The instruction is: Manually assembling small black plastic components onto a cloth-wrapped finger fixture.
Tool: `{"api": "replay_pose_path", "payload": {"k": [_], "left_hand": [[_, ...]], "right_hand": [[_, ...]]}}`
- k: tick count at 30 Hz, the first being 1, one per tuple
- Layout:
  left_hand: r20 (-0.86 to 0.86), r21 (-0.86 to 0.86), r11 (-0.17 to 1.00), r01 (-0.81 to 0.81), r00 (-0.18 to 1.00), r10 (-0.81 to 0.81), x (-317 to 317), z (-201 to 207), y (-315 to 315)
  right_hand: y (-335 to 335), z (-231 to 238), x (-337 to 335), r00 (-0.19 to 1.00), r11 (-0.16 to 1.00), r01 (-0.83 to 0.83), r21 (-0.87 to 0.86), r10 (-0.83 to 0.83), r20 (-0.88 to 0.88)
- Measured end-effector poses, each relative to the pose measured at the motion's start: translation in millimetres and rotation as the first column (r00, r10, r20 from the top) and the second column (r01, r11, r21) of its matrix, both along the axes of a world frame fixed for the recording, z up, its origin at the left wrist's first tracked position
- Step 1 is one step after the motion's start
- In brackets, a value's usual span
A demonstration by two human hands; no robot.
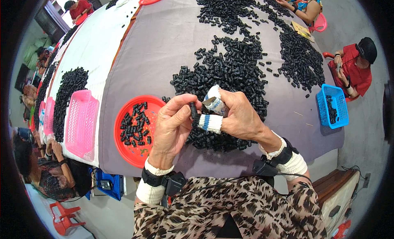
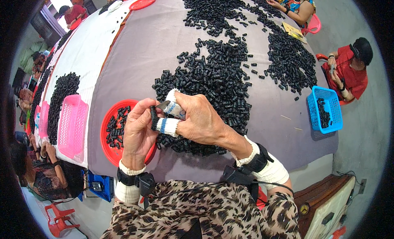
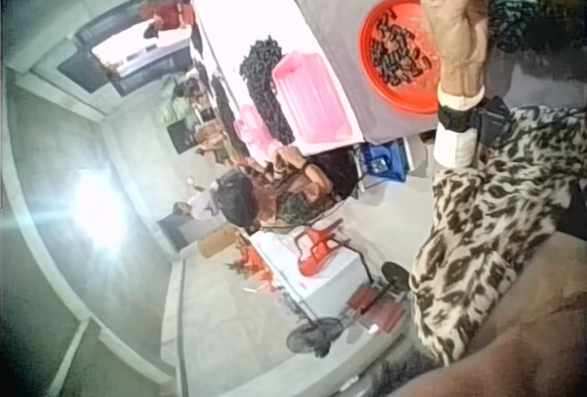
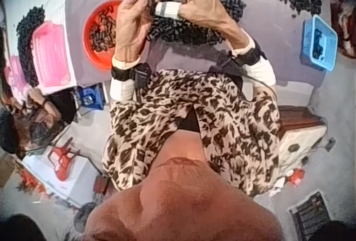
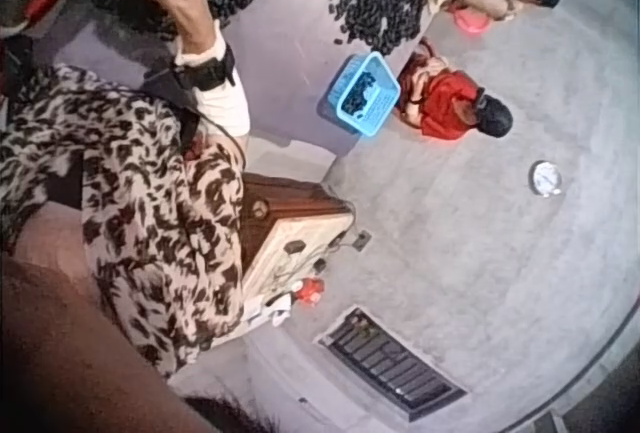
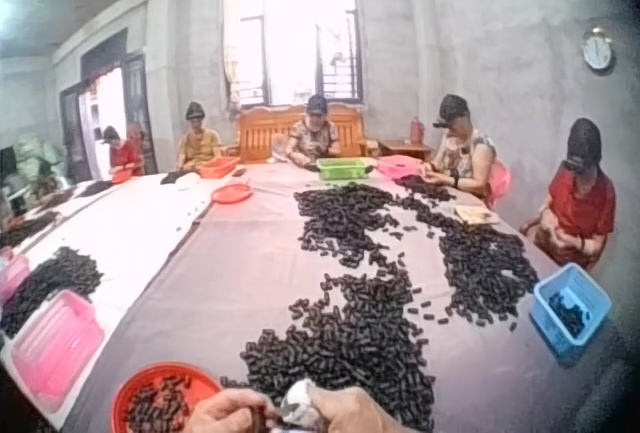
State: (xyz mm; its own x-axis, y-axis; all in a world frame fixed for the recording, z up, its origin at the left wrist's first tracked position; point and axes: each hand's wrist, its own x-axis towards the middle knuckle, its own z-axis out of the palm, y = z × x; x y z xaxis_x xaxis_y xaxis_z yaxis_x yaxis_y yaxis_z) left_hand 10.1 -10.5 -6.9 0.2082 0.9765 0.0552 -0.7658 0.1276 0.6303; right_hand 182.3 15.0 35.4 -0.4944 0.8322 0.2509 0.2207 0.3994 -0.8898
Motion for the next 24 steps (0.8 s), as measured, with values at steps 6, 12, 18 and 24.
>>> {"api": "replay_pose_path", "payload": {"k": [6,12,18,24], "left_hand": [[-0.098,-0.021,1.0,0.023,0.995,-0.025,-3,-1,0],[-0.013,-0.098,0.995,-0.01,1.0,0.009,-3,1,5],[-0.013,-0.139,0.988,-0.073,0.997,0.072,10,5,3],[-0.032,-0.113,0.992,-0.063,0.998,0.06,11,4,3]], "right_hand": [[2,-6,1,0.999,0.998,0.039,0.045,-0.041,0.029],[0,-4,2,1.0,0.998,0.024,0.052,-0.024,0.01],[2,-24,-10,0.991,0.974,0.126,0.187,-0.116,-0.065],[4,-27,-7,0.985,0.962,0.168,0.213,-0.153,-0.085]]}}
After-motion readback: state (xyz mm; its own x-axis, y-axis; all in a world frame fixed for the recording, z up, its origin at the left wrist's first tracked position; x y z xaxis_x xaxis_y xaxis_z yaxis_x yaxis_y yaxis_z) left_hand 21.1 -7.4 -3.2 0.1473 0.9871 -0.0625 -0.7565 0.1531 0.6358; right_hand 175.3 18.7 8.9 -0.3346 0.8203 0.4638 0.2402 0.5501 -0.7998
